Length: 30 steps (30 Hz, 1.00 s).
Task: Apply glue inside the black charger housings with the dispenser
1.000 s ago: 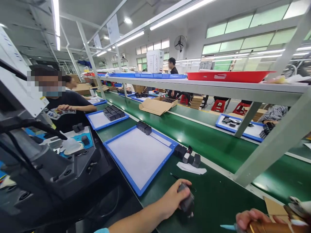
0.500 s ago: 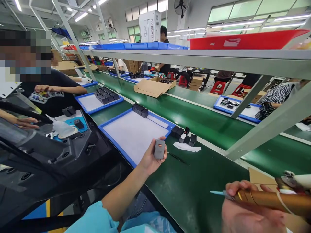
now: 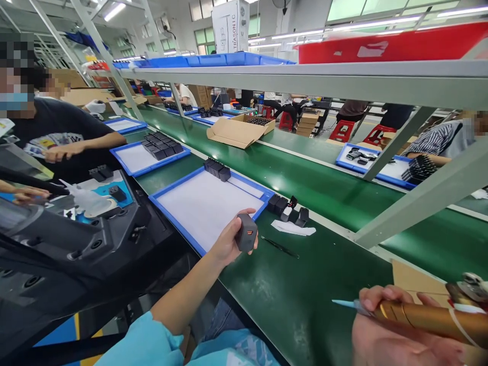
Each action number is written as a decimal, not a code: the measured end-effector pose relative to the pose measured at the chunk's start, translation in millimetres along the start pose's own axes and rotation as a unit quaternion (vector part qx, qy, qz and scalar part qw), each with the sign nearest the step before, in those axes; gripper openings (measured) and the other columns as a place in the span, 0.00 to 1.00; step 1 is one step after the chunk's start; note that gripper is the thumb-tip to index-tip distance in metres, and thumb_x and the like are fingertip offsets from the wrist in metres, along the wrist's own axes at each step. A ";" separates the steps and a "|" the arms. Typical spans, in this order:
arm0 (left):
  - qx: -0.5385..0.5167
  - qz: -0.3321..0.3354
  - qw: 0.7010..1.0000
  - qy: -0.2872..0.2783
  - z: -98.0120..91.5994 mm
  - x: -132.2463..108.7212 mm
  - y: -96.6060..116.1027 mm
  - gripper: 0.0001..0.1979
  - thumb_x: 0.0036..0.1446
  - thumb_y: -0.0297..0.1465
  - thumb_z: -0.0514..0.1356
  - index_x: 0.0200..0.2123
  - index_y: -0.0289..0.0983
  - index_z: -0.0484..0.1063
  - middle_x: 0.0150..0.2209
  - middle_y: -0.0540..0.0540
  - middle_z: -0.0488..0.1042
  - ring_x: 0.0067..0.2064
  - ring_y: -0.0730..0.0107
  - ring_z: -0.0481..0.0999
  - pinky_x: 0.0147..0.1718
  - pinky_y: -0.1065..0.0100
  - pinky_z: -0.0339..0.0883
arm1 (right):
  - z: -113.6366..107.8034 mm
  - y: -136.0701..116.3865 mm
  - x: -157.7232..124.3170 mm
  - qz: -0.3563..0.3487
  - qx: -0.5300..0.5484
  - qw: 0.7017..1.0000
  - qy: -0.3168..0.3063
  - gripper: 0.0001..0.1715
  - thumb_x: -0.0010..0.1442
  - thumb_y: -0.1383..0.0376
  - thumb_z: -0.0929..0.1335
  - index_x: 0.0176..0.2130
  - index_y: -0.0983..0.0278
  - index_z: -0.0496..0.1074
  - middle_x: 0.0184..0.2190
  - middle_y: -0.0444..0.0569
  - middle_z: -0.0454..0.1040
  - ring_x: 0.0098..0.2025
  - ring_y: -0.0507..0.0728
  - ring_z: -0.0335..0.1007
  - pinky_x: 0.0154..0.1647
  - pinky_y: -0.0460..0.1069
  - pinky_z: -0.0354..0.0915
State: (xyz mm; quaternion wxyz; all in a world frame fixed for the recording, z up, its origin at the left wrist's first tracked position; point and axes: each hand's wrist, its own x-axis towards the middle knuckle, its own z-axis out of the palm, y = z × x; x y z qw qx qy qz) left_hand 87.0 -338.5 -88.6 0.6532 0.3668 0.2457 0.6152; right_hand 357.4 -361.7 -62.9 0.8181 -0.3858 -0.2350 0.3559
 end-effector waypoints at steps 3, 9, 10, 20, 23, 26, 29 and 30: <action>0.056 -0.065 0.996 0.022 -16.8 11.9 7.8 0.29 0.56 0.44 0.62 0.57 0.38 0.60 0.34 0.47 0.71 0.31 0.67 0.75 0.22 0.71 0.69 | 0.8 0.1 1.6 -0.010 -0.014 1.000 0.000 0.32 0.37 0.37 0.69 0.30 0.57 0.65 0.23 0.42 0.60 0.25 0.55 0.54 0.22 0.50 0.50; 0.614 -0.018 0.778 0.132 -86.9 90.2 39.4 0.36 0.58 0.40 0.59 0.65 0.36 0.50 0.42 0.42 0.72 0.43 0.58 0.73 0.42 0.60 0.67 | -3.6 1.8 1.4 0.005 -0.003 1.000 -0.003 0.29 0.41 0.39 0.69 0.33 0.57 0.69 0.24 0.44 0.64 0.25 0.55 0.55 0.23 0.52 0.51; 0.723 -0.008 0.677 0.137 -98.7 106.7 45.6 0.34 0.60 0.40 0.57 0.65 0.35 0.50 0.44 0.39 0.72 0.45 0.55 0.72 0.45 0.59 0.65 | -4.4 2.7 1.2 0.006 0.000 1.000 -0.002 0.29 0.41 0.39 0.70 0.34 0.57 0.69 0.25 0.44 0.64 0.25 0.55 0.55 0.23 0.51 0.51; 0.881 0.040 0.446 0.152 -146.4 185.2 69.8 0.30 0.58 0.32 0.57 0.62 0.27 0.58 0.54 0.26 0.65 0.58 0.39 0.55 0.54 0.49 0.47 | -9.6 11.9 2.8 -0.029 0.020 0.999 -0.032 0.29 0.45 0.42 0.69 0.38 0.60 0.68 0.24 0.42 0.68 0.21 0.52 0.60 0.18 0.48 0.58; 0.875 0.072 0.454 0.148 -137.6 189.5 61.3 0.32 0.59 0.36 0.56 0.64 0.28 0.55 0.60 0.27 0.59 0.59 0.39 0.54 0.55 0.49 0.47 | -12.3 12.4 1.8 -0.031 0.025 0.998 -0.041 0.27 0.49 0.44 0.67 0.40 0.60 0.67 0.25 0.42 0.69 0.21 0.52 0.62 0.20 0.48 0.60; 0.843 0.113 0.524 -0.038 -110.8 192.2 39.0 0.36 0.57 0.43 0.60 0.64 0.33 0.56 0.61 0.34 0.62 0.60 0.48 0.57 0.58 0.55 0.50 | -13.8 12.6 1.3 -0.033 0.021 0.998 -0.050 0.27 0.50 0.44 0.67 0.40 0.61 0.67 0.25 0.42 0.69 0.21 0.51 0.63 0.20 0.48 0.60; 0.793 0.091 0.555 -0.232 -79.2 195.4 9.9 0.42 0.51 0.43 0.66 0.65 0.37 0.55 0.62 0.39 0.63 0.63 0.51 0.56 0.59 0.60 0.52 | -14.6 13.2 2.0 -0.041 0.021 0.997 -0.067 0.27 0.51 0.44 0.67 0.40 0.61 0.67 0.25 0.42 0.70 0.20 0.51 0.63 0.21 0.48 0.60; 0.791 0.068 0.553 -0.253 -70.7 197.1 2.1 0.42 0.49 0.42 0.67 0.64 0.37 0.57 0.61 0.38 0.64 0.62 0.51 0.58 0.58 0.60 0.54 | -14.8 13.6 2.4 -0.042 0.022 0.997 -0.068 0.27 0.51 0.44 0.67 0.40 0.61 0.67 0.25 0.42 0.70 0.20 0.51 0.63 0.21 0.48 0.60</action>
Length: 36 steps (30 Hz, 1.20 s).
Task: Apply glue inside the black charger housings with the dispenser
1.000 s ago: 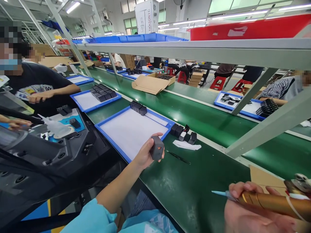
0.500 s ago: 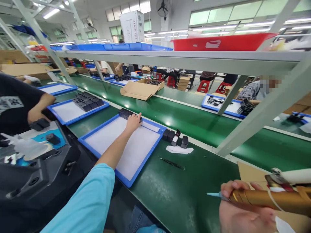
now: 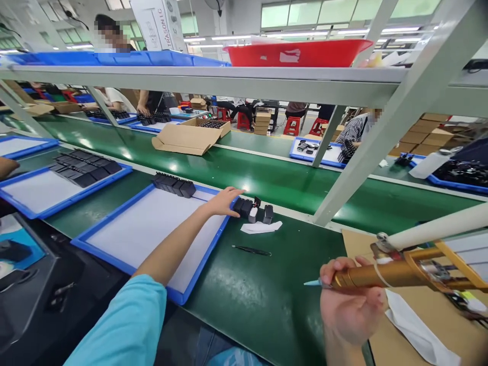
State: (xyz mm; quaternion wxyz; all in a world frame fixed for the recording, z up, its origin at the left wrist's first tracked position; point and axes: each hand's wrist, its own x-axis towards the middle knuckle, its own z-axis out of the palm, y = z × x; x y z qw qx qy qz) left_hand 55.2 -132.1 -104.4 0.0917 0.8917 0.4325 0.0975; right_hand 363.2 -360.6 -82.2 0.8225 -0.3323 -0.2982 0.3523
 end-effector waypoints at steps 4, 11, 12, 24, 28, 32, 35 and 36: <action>0.004 -0.040 0.998 -0.046 -3.2 11.4 16.9 0.34 0.45 0.38 0.69 0.55 0.34 0.68 0.50 0.36 0.72 0.53 0.49 0.69 0.50 0.60 0.62 | -1.5 1.6 0.1 0.005 0.010 1.000 -0.001 0.26 0.52 0.45 0.67 0.41 0.61 0.67 0.26 0.42 0.71 0.21 0.51 0.63 0.22 0.48 0.61; -0.008 -0.034 0.999 -0.017 -39.8 -59.4 80.6 0.33 0.48 0.40 0.69 0.56 0.38 0.67 0.55 0.40 0.71 0.56 0.47 0.69 0.54 0.56 0.60 | 1.3 -1.8 -3.7 0.015 0.032 0.999 -0.004 0.24 0.54 0.47 0.67 0.43 0.61 0.68 0.27 0.43 0.71 0.22 0.51 0.64 0.22 0.47 0.61; -0.028 -0.020 0.999 -0.037 -38.6 -72.4 96.7 0.33 0.48 0.41 0.69 0.56 0.40 0.67 0.55 0.41 0.71 0.56 0.47 0.69 0.53 0.56 0.60 | 2.4 -2.3 -4.1 0.015 0.033 0.999 -0.005 0.23 0.54 0.48 0.67 0.43 0.61 0.68 0.27 0.43 0.71 0.22 0.51 0.64 0.22 0.47 0.60; -0.220 0.042 0.970 -0.098 42.1 -125.7 182.4 0.39 0.57 0.31 0.62 0.68 0.48 0.49 0.64 0.44 0.60 0.62 0.57 0.63 0.60 0.57 0.61 | 4.6 1.3 -3.9 0.005 0.029 0.999 -0.021 0.21 0.57 0.49 0.66 0.43 0.59 0.66 0.28 0.41 0.71 0.21 0.50 0.65 0.23 0.46 0.60; -0.231 -0.022 0.972 -0.040 52.8 -129.7 191.8 0.29 0.60 0.36 0.61 0.63 0.45 0.59 0.58 0.45 0.68 0.58 0.61 0.68 0.58 0.59 0.64 | 4.9 1.3 -3.8 0.003 0.029 0.999 -0.022 0.21 0.57 0.48 0.66 0.43 0.59 0.66 0.28 0.42 0.71 0.22 0.50 0.65 0.23 0.46 0.60; -0.186 -0.030 0.982 0.017 65.4 -127.9 204.8 0.21 0.63 0.38 0.57 0.58 0.43 0.65 0.55 0.44 0.71 0.55 0.61 0.70 0.55 0.59 0.66 | 6.1 0.9 -3.8 -0.002 0.031 0.999 -0.028 0.20 0.57 0.49 0.65 0.43 0.59 0.66 0.28 0.41 0.72 0.21 0.49 0.65 0.22 0.46 0.59; -0.140 -0.013 0.989 0.032 70.4 -125.0 210.3 0.22 0.65 0.39 0.54 0.60 0.42 0.64 0.51 0.43 0.72 0.51 0.60 0.72 0.50 0.58 0.69 | 6.9 1.0 -4.1 -0.003 0.031 0.999 -0.031 0.19 0.58 0.49 0.66 0.43 0.59 0.66 0.28 0.41 0.72 0.21 0.49 0.65 0.22 0.46 0.59; -0.135 -0.005 0.990 0.026 69.8 -124.0 210.5 0.22 0.65 0.39 0.54 0.61 0.42 0.64 0.50 0.43 0.73 0.50 0.61 0.73 0.49 0.58 0.69 | 7.1 1.1 -4.2 -0.002 0.029 0.999 -0.030 0.20 0.57 0.49 0.66 0.43 0.58 0.66 0.28 0.41 0.72 0.21 0.49 0.65 0.22 0.46 0.59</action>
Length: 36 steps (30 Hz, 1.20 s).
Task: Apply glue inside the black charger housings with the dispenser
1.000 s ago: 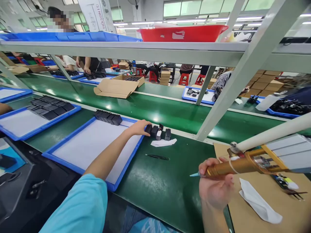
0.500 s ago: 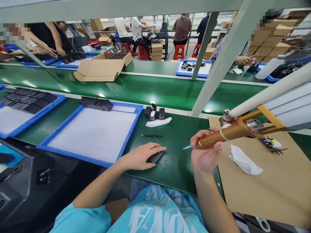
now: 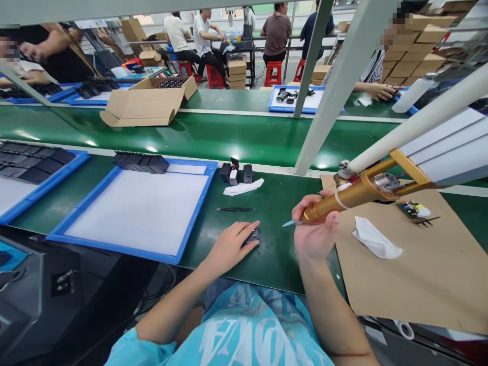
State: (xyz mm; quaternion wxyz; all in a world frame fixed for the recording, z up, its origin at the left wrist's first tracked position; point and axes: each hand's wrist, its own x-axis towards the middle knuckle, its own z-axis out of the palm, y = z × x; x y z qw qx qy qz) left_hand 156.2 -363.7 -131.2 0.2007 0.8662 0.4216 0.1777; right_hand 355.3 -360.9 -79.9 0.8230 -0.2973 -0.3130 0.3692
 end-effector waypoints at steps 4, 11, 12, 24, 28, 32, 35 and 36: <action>-0.035 0.013 0.998 -0.042 -13.2 4.7 -2.6 0.18 0.66 0.39 0.54 0.57 0.44 0.69 0.49 0.46 0.73 0.49 0.65 0.74 0.48 0.63 0.69 | -0.6 0.0 0.0 0.004 0.001 1.000 0.006 0.20 0.57 0.49 0.66 0.43 0.58 0.66 0.28 0.41 0.71 0.21 0.49 0.64 0.22 0.46 0.59; -0.066 0.013 0.995 -0.075 -26.8 5.9 -7.0 0.25 0.57 0.39 0.64 0.57 0.44 0.68 0.48 0.46 0.74 0.49 0.63 0.74 0.48 0.63 0.68 | -1.1 0.1 0.9 0.002 -0.009 1.000 0.010 0.21 0.57 0.48 0.66 0.43 0.58 0.66 0.29 0.41 0.71 0.21 0.49 0.64 0.23 0.46 0.59; -0.071 0.008 0.995 -0.070 -27.1 4.9 -7.0 0.22 0.57 0.38 0.64 0.55 0.43 0.70 0.48 0.46 0.75 0.49 0.63 0.74 0.49 0.63 0.68 | -0.9 0.1 0.9 0.003 -0.013 1.000 0.011 0.21 0.56 0.48 0.66 0.43 0.58 0.65 0.28 0.41 0.71 0.21 0.49 0.64 0.23 0.46 0.58; -0.314 -0.050 0.948 -0.021 -6.1 2.1 -35.8 0.14 0.61 0.36 0.59 0.49 0.42 0.76 0.55 0.42 0.73 0.52 0.60 0.75 0.45 0.62 0.73 | -0.5 0.5 -0.5 0.003 -0.002 1.000 0.000 0.20 0.57 0.48 0.66 0.44 0.57 0.66 0.29 0.41 0.71 0.21 0.49 0.65 0.22 0.46 0.59; -0.257 -0.063 0.962 0.061 8.6 -12.4 -34.9 0.14 0.60 0.39 0.60 0.47 0.40 0.76 0.53 0.41 0.75 0.52 0.57 0.75 0.50 0.57 0.71 | 0.4 -0.3 -2.5 0.007 0.006 1.000 -0.013 0.20 0.57 0.48 0.66 0.44 0.57 0.66 0.29 0.41 0.72 0.21 0.49 0.65 0.21 0.46 0.59; -0.105 -0.023 0.991 0.083 18.5 -22.7 -20.0 0.28 0.51 0.42 0.68 0.54 0.40 0.69 0.53 0.40 0.74 0.53 0.54 0.73 0.53 0.52 0.66 | 4.7 -1.6 -6.9 0.017 0.009 0.999 -0.029 0.20 0.57 0.48 0.66 0.44 0.57 0.66 0.29 0.40 0.72 0.21 0.49 0.65 0.21 0.46 0.59; -0.054 -0.061 0.993 0.088 26.9 -22.7 -10.2 0.21 0.55 0.39 0.66 0.50 0.38 0.69 0.51 0.40 0.75 0.50 0.54 0.74 0.49 0.52 0.67 | 11.6 -1.8 -12.0 0.016 0.009 0.999 -0.038 0.20 0.57 0.48 0.66 0.45 0.55 0.64 0.29 0.40 0.71 0.20 0.48 0.64 0.20 0.46 0.59; -0.055 -0.072 0.992 0.088 28.6 -21.7 -7.6 0.19 0.56 0.38 0.64 0.49 0.38 0.69 0.49 0.40 0.76 0.49 0.55 0.75 0.47 0.54 0.68 | 14.4 -1.8 -13.8 0.014 0.008 0.999 -0.041 0.20 0.58 0.48 0.65 0.45 0.54 0.64 0.30 0.40 0.71 0.19 0.48 0.64 0.19 0.46 0.59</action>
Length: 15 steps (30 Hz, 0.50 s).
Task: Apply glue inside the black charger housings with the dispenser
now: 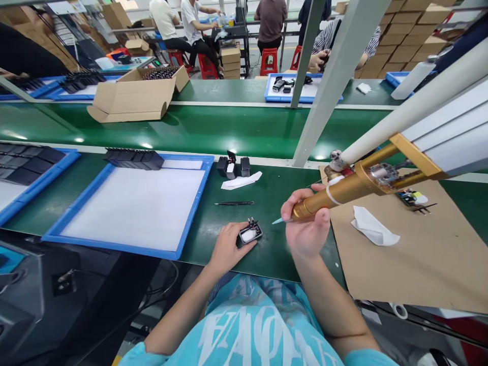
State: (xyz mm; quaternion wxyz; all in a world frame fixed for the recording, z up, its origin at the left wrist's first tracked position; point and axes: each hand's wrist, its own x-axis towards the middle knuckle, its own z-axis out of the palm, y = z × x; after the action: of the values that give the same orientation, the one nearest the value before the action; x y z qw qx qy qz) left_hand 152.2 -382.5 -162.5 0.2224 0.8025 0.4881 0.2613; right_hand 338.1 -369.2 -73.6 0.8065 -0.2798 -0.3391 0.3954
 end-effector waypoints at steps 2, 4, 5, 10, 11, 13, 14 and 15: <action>-0.025 -0.020 0.999 -0.006 1.4 1.7 5.1 0.19 0.57 0.37 0.63 0.50 0.38 0.67 0.46 0.42 0.77 0.45 0.58 0.77 0.44 0.58 0.70 | 5.7 0.3 -3.2 -0.002 -0.003 1.000 -0.008 0.19 0.58 0.47 0.65 0.45 0.53 0.62 0.32 0.39 0.70 0.18 0.48 0.64 0.18 0.46 0.59; -0.063 -0.031 0.998 -0.009 -0.6 4.5 10.3 0.20 0.58 0.37 0.62 0.52 0.40 0.67 0.45 0.45 0.77 0.43 0.62 0.78 0.41 0.62 0.72 | 10.3 0.8 -5.7 0.006 -0.007 1.000 -0.021 0.20 0.57 0.46 0.65 0.45 0.53 0.61 0.33 0.40 0.70 0.17 0.47 0.64 0.18 0.46 0.59; -0.078 -0.033 0.996 -0.008 -2.4 6.0 12.8 0.20 0.58 0.37 0.62 0.52 0.40 0.67 0.46 0.45 0.78 0.41 0.64 0.78 0.39 0.64 0.72 | 11.9 1.1 -6.7 0.010 -0.007 1.000 -0.029 0.21 0.57 0.45 0.65 0.45 0.54 0.61 0.33 0.40 0.70 0.17 0.47 0.64 0.18 0.46 0.59; -0.090 -0.020 0.996 0.016 -11.2 11.2 20.8 0.21 0.56 0.36 0.63 0.53 0.41 0.69 0.46 0.46 0.77 0.31 0.72 0.74 0.29 0.70 0.70 | 13.3 2.8 -7.8 0.013 0.009 0.999 -0.041 0.24 0.56 0.45 0.65 0.47 0.56 0.63 0.32 0.41 0.71 0.18 0.48 0.65 0.18 0.47 0.60; -0.091 -0.017 0.996 0.019 -12.5 11.5 21.8 0.21 0.56 0.36 0.63 0.53 0.41 0.70 0.46 0.46 0.77 0.31 0.72 0.74 0.29 0.70 0.70 | 12.9 3.0 -7.6 0.012 0.013 0.999 -0.041 0.24 0.57 0.46 0.65 0.47 0.56 0.63 0.33 0.41 0.71 0.18 0.48 0.65 0.18 0.47 0.60; -0.099 -0.009 0.995 0.025 -14.7 11.4 24.1 0.20 0.55 0.35 0.63 0.52 0.41 0.70 0.46 0.46 0.77 0.33 0.71 0.75 0.28 0.71 0.70 | 12.4 3.1 -7.2 0.010 0.025 0.999 -0.041 0.23 0.57 0.47 0.65 0.47 0.57 0.64 0.33 0.41 0.72 0.18 0.48 0.66 0.18 0.47 0.60; -0.105 -0.006 0.994 0.028 -15.7 11.2 25.4 0.20 0.55 0.35 0.63 0.52 0.41 0.70 0.46 0.46 0.77 0.34 0.70 0.76 0.27 0.72 0.70 | 12.2 3.0 -7.0 0.009 0.030 0.999 -0.041 0.23 0.57 0.47 0.65 0.47 0.57 0.64 0.33 0.41 0.72 0.18 0.47 0.66 0.18 0.46 0.60; -0.112 -0.002 0.993 0.032 -16.5 11.1 26.7 0.20 0.55 0.34 0.64 0.52 0.41 0.70 0.46 0.46 0.77 0.35 0.70 0.76 0.27 0.72 0.69 | 12.2 2.8 -6.8 0.009 0.034 0.999 -0.041 0.23 0.57 0.47 0.65 0.46 0.57 0.64 0.33 0.41 0.71 0.18 0.47 0.66 0.17 0.46 0.60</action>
State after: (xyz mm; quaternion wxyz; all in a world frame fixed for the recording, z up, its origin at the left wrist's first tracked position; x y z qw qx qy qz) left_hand 163.8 -382.2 -131.3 0.2955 0.7627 0.4647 0.3392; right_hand 324.4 -371.1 -70.4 0.7973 -0.2394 -0.3553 0.4253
